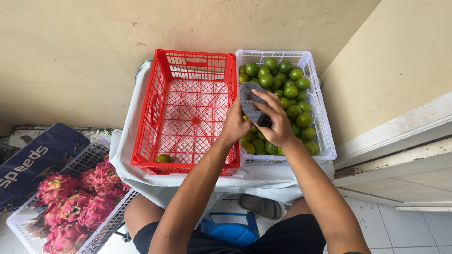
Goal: The person sits on a low stool and cleans green limes using a grey cloth. They pick limes from a white crate, wipe them thoroughly, and place them into a red crate. The process is repeated for several limes.
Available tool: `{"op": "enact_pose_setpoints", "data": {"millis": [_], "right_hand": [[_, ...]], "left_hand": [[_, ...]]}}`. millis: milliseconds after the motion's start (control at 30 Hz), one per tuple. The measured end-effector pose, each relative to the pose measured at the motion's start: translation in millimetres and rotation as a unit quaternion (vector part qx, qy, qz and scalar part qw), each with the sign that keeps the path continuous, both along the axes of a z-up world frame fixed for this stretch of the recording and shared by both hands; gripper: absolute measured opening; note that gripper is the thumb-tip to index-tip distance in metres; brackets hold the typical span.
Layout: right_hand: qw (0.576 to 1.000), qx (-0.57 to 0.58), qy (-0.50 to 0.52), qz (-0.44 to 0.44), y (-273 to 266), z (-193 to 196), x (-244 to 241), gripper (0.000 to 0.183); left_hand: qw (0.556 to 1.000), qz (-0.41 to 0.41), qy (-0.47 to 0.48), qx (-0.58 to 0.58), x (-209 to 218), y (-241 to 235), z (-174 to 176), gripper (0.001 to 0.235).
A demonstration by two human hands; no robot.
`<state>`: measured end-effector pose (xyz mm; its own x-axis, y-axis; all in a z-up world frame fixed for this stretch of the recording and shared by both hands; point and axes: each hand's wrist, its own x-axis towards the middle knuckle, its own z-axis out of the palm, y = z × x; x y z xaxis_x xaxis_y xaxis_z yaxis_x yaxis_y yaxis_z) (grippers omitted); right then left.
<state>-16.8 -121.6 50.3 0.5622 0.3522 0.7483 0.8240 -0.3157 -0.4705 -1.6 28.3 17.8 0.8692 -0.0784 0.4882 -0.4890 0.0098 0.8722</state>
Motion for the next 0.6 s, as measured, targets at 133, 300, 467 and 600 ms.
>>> {"op": "enact_pose_setpoints", "data": {"millis": [133, 300, 467, 600], "right_hand": [[0.995, 0.075, 0.061, 0.013, 5.5, -5.7, 10.3, 0.030], [0.739, 0.500, 0.451, -0.004, -4.9, -20.4, 29.9, 0.027], [0.825, 0.398, 0.402, -0.017, -13.3, -35.6, 25.2, 0.026], [0.988, 0.082, 0.094, 0.086, 0.7, 6.8, 0.8, 0.037]], "left_hand": [[1.000, 0.014, -0.014, -0.018, 8.4, -6.9, -22.0, 0.050], [0.992, 0.071, -0.090, 0.046, 4.0, -6.1, -14.1, 0.046], [0.986, 0.100, -0.104, 0.084, 5.8, -8.1, -13.5, 0.043], [0.994, 0.076, -0.063, 0.044, 4.1, -9.6, -13.0, 0.041]]}}
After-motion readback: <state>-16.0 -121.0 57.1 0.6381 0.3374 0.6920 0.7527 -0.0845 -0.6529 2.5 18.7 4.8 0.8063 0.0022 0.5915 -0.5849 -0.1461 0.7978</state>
